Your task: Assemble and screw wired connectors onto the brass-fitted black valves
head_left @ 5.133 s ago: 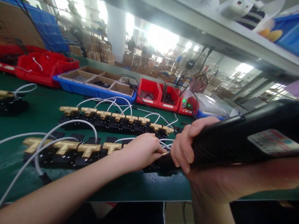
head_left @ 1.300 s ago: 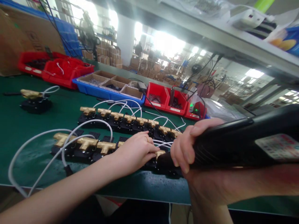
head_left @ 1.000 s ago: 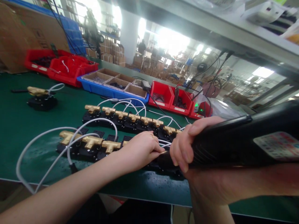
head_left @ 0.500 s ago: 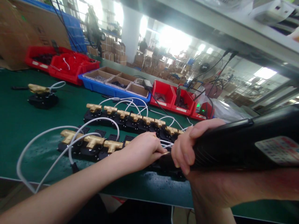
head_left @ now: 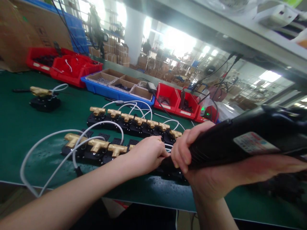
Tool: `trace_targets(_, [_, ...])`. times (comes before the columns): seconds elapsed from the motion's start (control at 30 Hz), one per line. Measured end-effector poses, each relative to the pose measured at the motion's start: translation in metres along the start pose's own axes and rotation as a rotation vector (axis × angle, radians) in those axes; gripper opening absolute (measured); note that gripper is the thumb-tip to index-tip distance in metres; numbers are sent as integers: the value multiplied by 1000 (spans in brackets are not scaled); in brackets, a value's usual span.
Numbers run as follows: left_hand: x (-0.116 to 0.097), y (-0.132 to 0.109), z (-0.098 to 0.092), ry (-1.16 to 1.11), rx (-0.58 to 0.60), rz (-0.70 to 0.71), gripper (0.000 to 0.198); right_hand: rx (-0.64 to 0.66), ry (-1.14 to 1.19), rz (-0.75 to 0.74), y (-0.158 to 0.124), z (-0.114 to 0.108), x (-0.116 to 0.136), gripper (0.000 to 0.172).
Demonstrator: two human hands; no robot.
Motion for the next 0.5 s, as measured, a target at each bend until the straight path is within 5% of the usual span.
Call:
trace_targets(0.2, [-5, -11, -8, -79, 19, 37, 20, 54, 49, -164, 0, -2, 19, 64])
trace_targets(0.5, [11, -45, -24, -79, -59, -31, 16, 52, 93, -160, 2, 8, 11, 51])
Point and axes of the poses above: each hand's wrist, its own y-axis towards the middle knuckle, its own z-axis out of the palm, x = y × z, the point moved 7 cm from there along y, towards the middle knuckle, and after that the axes turned 6 degrees about -z, right-handed, at the moved point
